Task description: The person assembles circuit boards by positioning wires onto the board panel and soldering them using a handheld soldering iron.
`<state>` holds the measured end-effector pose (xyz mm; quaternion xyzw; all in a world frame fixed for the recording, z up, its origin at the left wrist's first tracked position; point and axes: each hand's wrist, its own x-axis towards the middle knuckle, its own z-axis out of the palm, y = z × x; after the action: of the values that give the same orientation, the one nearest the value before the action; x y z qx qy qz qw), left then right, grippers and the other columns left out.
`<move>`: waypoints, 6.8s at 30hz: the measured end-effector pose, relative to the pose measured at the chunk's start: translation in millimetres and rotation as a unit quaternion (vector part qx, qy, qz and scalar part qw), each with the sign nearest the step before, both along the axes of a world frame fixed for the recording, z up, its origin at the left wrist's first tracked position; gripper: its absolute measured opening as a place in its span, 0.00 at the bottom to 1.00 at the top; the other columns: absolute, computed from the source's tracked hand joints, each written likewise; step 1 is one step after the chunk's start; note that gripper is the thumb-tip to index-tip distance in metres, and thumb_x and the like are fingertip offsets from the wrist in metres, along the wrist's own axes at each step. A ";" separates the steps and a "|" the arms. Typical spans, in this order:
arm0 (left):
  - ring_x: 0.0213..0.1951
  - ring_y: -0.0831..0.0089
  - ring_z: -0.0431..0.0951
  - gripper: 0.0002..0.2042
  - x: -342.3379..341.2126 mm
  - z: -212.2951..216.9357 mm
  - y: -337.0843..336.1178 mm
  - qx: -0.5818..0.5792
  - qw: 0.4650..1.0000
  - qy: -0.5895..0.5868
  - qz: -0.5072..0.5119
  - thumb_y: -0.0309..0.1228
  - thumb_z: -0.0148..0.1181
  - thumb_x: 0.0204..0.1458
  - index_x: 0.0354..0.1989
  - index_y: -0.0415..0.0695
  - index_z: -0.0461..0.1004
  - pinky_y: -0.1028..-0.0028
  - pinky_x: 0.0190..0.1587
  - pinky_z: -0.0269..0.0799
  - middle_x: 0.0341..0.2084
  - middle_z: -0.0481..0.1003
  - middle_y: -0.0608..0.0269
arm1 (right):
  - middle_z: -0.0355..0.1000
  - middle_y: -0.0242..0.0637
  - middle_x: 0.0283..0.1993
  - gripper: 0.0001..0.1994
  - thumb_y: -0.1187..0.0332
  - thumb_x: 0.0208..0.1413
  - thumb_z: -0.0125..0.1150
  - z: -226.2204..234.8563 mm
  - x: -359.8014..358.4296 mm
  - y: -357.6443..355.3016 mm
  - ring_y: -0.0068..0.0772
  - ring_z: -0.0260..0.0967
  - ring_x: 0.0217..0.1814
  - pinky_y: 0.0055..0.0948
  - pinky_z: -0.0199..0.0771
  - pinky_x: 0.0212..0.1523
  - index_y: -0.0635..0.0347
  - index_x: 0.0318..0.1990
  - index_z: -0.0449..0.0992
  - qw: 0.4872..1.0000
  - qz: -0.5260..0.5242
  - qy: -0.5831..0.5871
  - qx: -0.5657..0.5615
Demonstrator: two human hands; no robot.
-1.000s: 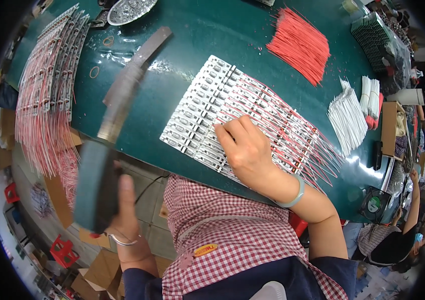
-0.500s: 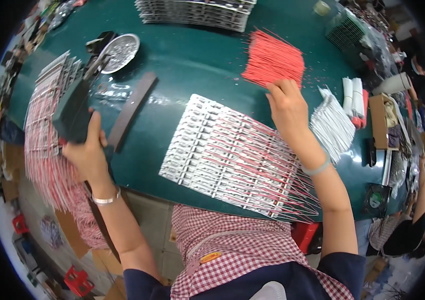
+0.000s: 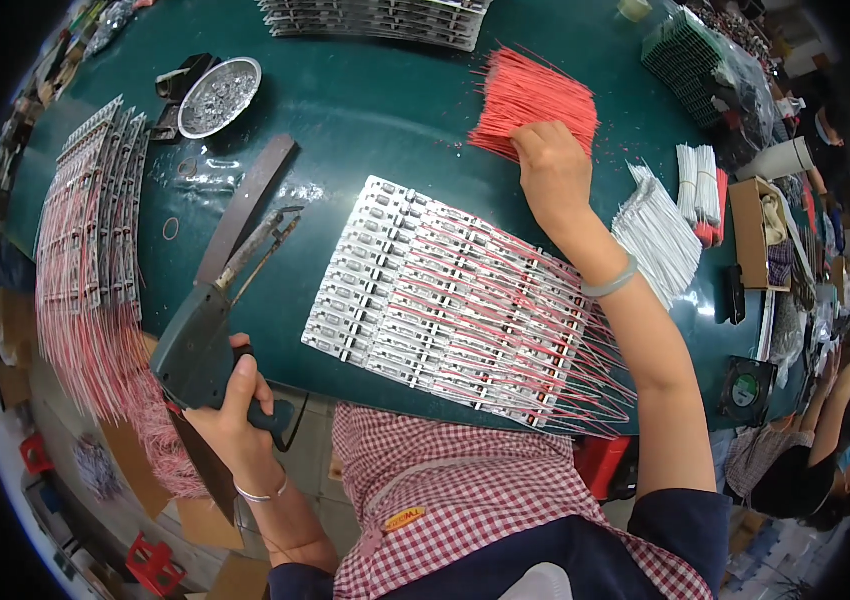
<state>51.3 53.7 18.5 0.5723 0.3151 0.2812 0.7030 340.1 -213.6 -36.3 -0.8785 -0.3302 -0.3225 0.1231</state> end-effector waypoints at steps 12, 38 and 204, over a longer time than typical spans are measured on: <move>0.18 0.78 0.67 0.19 -14.9 -14.5 -11.0 -0.011 1.000 -0.001 -0.001 0.17 0.61 0.49 0.52 0.32 0.70 0.80 0.16 0.62 0.39 0.78 0.48 | 0.77 0.38 0.33 0.05 0.72 0.49 0.68 11.6 3.7 -4.3 0.43 0.76 0.38 0.40 0.76 0.40 0.56 0.35 0.83 0.997 0.018 0.067 0.039; 0.19 0.75 0.70 0.25 -83.0 -32.4 -29.7 -0.134 0.988 -0.068 -0.028 0.19 0.61 0.50 0.59 0.32 0.64 0.80 0.17 0.66 0.44 0.77 0.44 | 0.75 0.39 0.36 0.09 0.79 0.43 0.64 61.7 -91.3 38.9 0.39 0.73 0.43 0.34 0.78 0.37 0.60 0.34 0.82 0.973 0.068 0.077 -0.206; 0.30 0.63 0.82 0.11 -128.6 -61.1 -61.1 0.263 0.951 0.104 -0.123 0.20 0.69 0.43 0.37 0.32 0.79 0.72 0.36 0.77 0.31 0.80 0.52 | 0.71 0.41 0.37 0.16 0.78 0.44 0.60 -4.2 -215.9 52.0 0.37 0.67 0.36 0.32 0.71 0.34 0.72 0.43 0.78 0.957 0.234 0.170 0.004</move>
<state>-77.2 -7.4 -42.6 0.7973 0.2285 0.2044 0.5199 124.2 -161.6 -40.5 -0.8181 -0.4995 -0.1316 0.2526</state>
